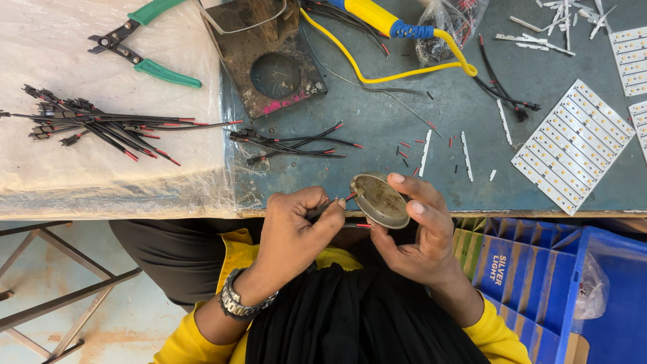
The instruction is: The person strips the ends of black and red wires, applies flux from a small metal tin, and solders the wire tips using a soldering iron. The person repeats this process on multiple wire pairs, placing finished wires on the table.
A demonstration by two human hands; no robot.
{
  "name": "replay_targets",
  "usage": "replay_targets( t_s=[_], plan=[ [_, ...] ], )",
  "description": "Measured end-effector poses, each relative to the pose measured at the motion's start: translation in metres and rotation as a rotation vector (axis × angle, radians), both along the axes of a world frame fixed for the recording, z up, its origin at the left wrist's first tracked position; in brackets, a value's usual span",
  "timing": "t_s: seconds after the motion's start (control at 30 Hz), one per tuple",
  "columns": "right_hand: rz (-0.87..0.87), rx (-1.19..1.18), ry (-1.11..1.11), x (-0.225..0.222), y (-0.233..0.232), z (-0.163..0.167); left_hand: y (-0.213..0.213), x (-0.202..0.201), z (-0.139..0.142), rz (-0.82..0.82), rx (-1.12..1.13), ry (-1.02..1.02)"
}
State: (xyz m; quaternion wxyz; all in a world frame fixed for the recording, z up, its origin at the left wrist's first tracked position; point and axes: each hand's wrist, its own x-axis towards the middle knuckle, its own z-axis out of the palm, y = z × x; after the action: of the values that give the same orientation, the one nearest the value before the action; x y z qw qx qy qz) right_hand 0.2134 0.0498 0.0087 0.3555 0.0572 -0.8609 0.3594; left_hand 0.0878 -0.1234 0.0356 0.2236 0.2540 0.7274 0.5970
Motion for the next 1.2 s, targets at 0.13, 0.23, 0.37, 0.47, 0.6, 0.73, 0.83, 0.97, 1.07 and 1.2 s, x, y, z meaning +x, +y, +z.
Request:
replay_targets(
  t_s=[0.13, 0.23, 0.37, 0.47, 0.6, 0.73, 0.83, 0.97, 1.07, 1.2],
  plan=[
    [-0.015, -0.004, -0.003, -0.0003, 0.0002, 0.0001, -0.0008, 0.0005, -0.0001, -0.004, -0.004, 0.007],
    [-0.039, -0.011, -0.002, -0.0009, 0.0016, 0.0, -0.0022, 0.0016, 0.0002, -0.001, 0.025, 0.013],
    [-0.055, -0.01, -0.006, -0.0006, 0.0021, 0.0001, -0.0025, 0.0018, 0.0004, 0.005, 0.022, 0.002],
    [-0.05, -0.013, -0.011, 0.0006, 0.0014, 0.0, -0.0018, 0.0018, 0.0006, 0.008, 0.009, 0.026],
    [-0.057, 0.0, -0.018, 0.0027, 0.001, 0.0004, -0.0002, 0.0025, 0.0004, 0.006, -0.001, 0.029],
    [-0.053, 0.016, -0.008, 0.0033, 0.0018, 0.0007, 0.0014, 0.0022, -0.0007, -0.003, -0.002, 0.031],
    [-0.043, -0.001, -0.006, 0.0035, 0.0012, 0.0004, 0.0022, 0.0018, -0.0014, 0.006, -0.016, 0.046],
    [-0.038, 0.001, -0.008, 0.0033, 0.0008, 0.0, 0.0019, 0.002, -0.0009, 0.0, 0.01, 0.026],
    [-0.039, -0.004, -0.01, 0.002, 0.0015, -0.0004, 0.0013, 0.0013, 0.0001, 0.002, 0.014, 0.028],
    [-0.035, -0.026, -0.012, 0.0008, 0.0028, -0.0008, -0.0008, 0.0017, 0.0011, 0.008, 0.013, 0.035]
  ],
)
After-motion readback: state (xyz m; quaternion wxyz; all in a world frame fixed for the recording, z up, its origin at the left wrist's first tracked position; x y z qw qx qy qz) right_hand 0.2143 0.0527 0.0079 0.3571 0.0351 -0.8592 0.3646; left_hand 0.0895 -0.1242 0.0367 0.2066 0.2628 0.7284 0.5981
